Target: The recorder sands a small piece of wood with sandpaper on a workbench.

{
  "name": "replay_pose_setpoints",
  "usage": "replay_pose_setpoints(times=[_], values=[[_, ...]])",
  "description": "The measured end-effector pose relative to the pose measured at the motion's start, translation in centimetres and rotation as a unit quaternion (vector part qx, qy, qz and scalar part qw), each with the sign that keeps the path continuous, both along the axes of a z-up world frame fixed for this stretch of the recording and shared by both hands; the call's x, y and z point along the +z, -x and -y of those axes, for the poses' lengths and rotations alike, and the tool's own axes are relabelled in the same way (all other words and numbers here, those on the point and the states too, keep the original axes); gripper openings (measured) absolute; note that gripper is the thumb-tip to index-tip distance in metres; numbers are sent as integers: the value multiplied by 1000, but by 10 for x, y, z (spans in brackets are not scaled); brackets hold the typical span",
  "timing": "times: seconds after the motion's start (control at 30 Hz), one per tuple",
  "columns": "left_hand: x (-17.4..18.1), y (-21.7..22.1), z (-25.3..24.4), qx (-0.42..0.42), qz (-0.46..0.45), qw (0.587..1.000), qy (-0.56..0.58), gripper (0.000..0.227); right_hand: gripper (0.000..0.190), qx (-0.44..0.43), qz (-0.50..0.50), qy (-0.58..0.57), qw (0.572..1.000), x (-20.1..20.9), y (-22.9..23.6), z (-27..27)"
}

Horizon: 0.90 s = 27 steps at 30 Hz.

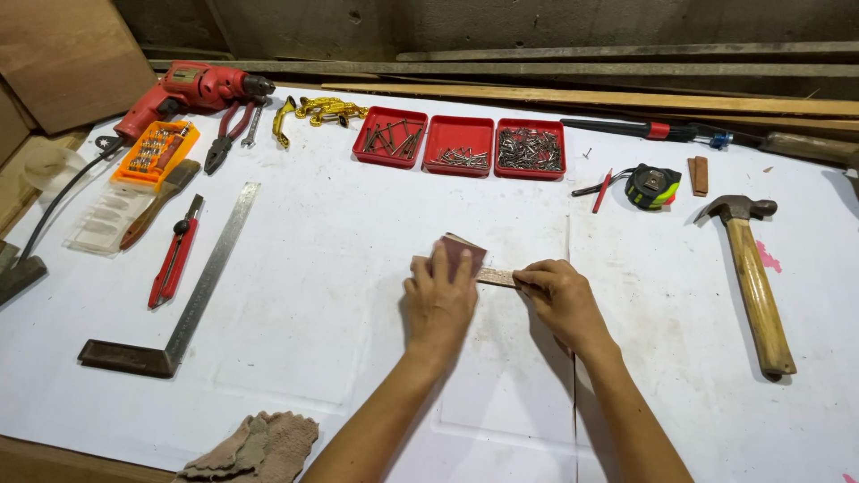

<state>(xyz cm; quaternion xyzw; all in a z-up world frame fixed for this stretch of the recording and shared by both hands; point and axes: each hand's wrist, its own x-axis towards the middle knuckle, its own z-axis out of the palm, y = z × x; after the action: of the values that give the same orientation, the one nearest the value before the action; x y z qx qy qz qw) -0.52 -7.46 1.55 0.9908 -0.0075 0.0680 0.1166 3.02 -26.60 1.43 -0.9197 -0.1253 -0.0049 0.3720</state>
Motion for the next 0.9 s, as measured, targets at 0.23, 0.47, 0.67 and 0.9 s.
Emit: replay_pose_setpoints(times=[0.23, 0.47, 0.67, 0.9], values=[[-45, -5, 30, -83, 137, 987, -14, 44, 22, -24, -22, 17, 999, -9, -2, -2], [-44, -10, -35, 14, 111, 991, -69, 47, 21, -21, -16, 40, 999, 2, 2, -9], [-42, -10, -27, 16, 109, 991, -79, 52, 21, -19, -21, 41, 999, 2, -4, -8], [-37, -9, 29, -75, 77, 994, -35, 46, 21, -31, -33, 6, 999, -5, -9, -6]])
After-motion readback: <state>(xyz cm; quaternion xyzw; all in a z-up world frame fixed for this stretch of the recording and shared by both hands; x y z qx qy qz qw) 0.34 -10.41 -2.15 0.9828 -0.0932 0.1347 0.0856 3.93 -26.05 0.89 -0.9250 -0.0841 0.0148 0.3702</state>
